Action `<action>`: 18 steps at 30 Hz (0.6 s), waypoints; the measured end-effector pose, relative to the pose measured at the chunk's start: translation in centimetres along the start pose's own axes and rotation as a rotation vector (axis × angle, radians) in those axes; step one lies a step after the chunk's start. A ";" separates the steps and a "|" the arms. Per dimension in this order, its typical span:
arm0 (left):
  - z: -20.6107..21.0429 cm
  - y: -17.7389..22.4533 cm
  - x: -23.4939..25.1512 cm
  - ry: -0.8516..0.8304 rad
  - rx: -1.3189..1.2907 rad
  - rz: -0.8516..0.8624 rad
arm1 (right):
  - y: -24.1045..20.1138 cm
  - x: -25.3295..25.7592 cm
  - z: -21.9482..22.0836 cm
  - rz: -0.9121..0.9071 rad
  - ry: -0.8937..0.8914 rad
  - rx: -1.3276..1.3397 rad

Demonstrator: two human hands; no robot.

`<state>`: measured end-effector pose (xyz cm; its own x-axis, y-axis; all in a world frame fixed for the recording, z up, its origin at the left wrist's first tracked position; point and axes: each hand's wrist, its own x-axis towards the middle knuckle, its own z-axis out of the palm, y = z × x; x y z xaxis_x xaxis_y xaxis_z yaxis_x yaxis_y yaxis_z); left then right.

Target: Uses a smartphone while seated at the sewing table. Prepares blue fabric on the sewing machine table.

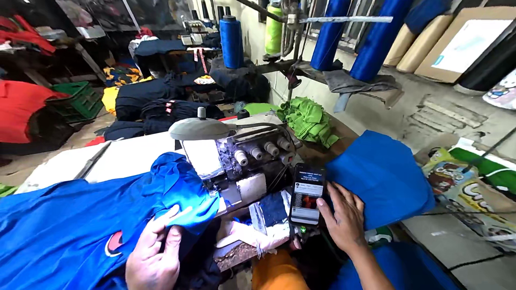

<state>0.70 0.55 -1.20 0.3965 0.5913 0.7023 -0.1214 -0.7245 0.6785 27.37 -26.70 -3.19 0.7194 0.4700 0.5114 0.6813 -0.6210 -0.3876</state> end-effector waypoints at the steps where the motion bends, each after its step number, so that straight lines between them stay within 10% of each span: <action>1: 0.0 -0.1 0.0 0.000 0.001 0.005 | -0.1 0.0 -0.1 -0.002 0.004 0.004; 18: -0.1 -0.5 0.1 -0.027 0.004 0.011 | 0.2 0.1 0.1 -0.020 0.028 0.012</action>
<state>0.70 0.98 -1.48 0.4198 0.5733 0.7036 -0.1221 -0.7325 0.6697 27.57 -26.74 -3.29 0.7015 0.4645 0.5405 0.6974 -0.6039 -0.3860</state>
